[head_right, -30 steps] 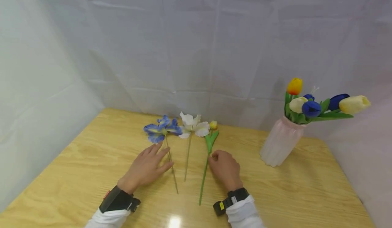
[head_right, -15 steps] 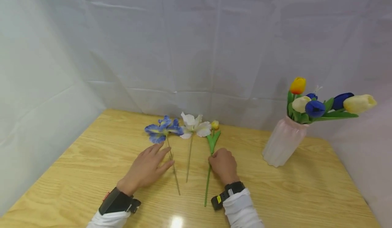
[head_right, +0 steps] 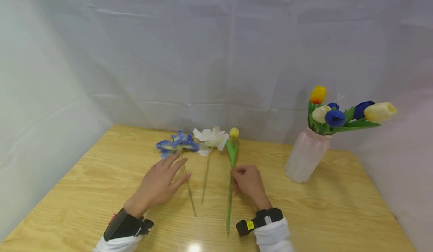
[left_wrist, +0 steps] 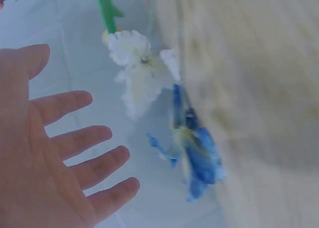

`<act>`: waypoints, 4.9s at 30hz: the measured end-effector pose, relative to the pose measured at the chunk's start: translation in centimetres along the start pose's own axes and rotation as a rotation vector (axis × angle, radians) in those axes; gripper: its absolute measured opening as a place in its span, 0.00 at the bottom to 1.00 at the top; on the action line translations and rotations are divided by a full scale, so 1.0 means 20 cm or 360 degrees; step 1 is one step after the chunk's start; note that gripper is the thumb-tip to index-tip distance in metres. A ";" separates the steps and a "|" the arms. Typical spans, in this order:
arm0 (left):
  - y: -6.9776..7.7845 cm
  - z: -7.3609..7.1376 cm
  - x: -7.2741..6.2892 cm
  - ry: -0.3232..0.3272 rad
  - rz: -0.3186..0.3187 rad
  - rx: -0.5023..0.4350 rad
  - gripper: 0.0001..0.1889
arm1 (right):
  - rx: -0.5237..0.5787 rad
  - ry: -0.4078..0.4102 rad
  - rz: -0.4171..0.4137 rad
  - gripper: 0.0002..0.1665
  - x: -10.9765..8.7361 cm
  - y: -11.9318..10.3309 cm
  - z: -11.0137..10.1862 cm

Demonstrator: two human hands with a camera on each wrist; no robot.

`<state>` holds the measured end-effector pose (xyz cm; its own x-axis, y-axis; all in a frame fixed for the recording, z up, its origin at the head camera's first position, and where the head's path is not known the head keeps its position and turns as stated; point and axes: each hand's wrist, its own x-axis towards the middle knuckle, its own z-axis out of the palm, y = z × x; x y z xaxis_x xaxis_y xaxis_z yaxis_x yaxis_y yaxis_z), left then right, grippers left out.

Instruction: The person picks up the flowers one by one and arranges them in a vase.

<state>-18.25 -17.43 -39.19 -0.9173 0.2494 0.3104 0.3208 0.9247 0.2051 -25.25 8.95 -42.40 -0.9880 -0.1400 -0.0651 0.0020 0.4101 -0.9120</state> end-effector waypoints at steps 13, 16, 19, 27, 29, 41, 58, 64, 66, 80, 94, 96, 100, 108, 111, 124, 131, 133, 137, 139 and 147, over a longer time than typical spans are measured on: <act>-0.01 -0.02 0.04 0.0005 0.0019 -0.0017 0.29 | 0.0278 0.0173 -0.0288 0.13 -0.04 -0.20 -0.05; -0.01 -0.01 0.04 -0.0012 0.0011 -0.0049 0.29 | 0.0347 0.0188 -0.0308 0.12 -0.04 -0.20 -0.04; 0.00 0.00 0.05 -0.0049 0.0006 -0.0083 0.29 | 0.0375 0.0191 -0.0324 0.11 -0.04 -0.19 -0.05; 0.06 0.03 0.10 -0.0092 0.0034 -0.0074 0.29 | 0.0364 0.0259 -0.0396 0.11 -0.05 -0.16 -0.09; 0.09 0.03 0.11 -0.0102 0.0065 -0.0083 0.29 | 0.0381 0.0276 -0.0419 0.10 -0.06 -0.16 -0.10; 0.14 0.08 0.15 -0.0037 0.0179 -0.0070 0.28 | 0.0381 0.0321 -0.0443 0.12 -0.09 -0.12 -0.18; 0.28 0.14 0.23 -0.0096 0.0317 -0.0091 0.28 | 0.0305 0.0589 -0.0661 0.10 -0.20 -0.07 -0.28; 0.35 0.15 0.26 -0.0145 0.0402 -0.0097 0.29 | 0.0303 0.0723 -0.0818 0.07 -0.24 -0.04 -0.36; 0.37 0.15 0.27 -0.0141 0.0423 -0.0109 0.29 | 0.0286 0.0751 -0.0870 0.06 -0.25 -0.03 -0.39; 0.43 0.16 0.32 -0.0055 0.0510 -0.0085 0.28 | 0.0044 0.0959 -0.1363 0.12 -0.32 -0.04 -0.55; 0.46 0.07 0.37 0.0053 0.0578 -0.0068 0.28 | 0.0149 0.1251 -0.1359 0.08 -0.29 -0.16 -0.74; 0.46 0.05 0.38 0.0091 0.0592 -0.0056 0.27 | 0.0179 0.1330 -0.1348 0.09 -0.28 -0.18 -0.77; 0.47 0.00 0.40 0.0156 0.0611 -0.0063 0.27 | 0.0326 0.1446 -0.1343 0.11 -0.24 -0.23 -0.84; 0.47 -0.02 0.40 0.0138 0.0615 -0.0050 0.27 | 0.0372 0.1491 -0.1285 0.12 -0.23 -0.25 -0.89; 0.47 -0.02 0.41 0.0174 0.0627 -0.0011 0.27 | 0.0343 0.1503 -0.1293 0.12 -0.23 -0.25 -0.90; 0.52 -0.12 0.46 0.0173 0.0611 0.0013 0.28 | 0.0595 0.1657 -0.1405 0.10 -0.17 -0.37 -0.96; 0.51 -0.10 0.44 0.0195 0.0627 -0.0014 0.27 | 0.0476 0.1704 -0.1319 0.08 -0.14 -0.40 -0.95; 0.50 -0.09 0.44 0.0187 0.0619 -0.0023 0.27 | 0.0394 0.1711 -0.1293 0.08 -0.14 -0.39 -0.95; 0.47 -0.08 0.43 0.0145 0.0585 -0.0036 0.27 | 0.0178 0.1696 -0.1218 0.11 -0.11 -0.36 -0.93; 0.45 -0.07 0.42 0.0130 0.0573 -0.0041 0.27 | 0.0052 0.1669 -0.1157 0.12 -0.09 -0.34 -0.93; 0.40 -0.04 0.41 0.0117 0.0558 -0.0058 0.26 | -0.0224 0.1628 -0.1001 0.15 -0.08 -0.32 -0.94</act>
<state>-22.98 -8.23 -34.35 -0.7310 0.5270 0.4334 0.6224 0.7754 0.1069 -26.60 23.55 -28.88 -0.4757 0.4011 0.7828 -0.4770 0.6301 -0.6127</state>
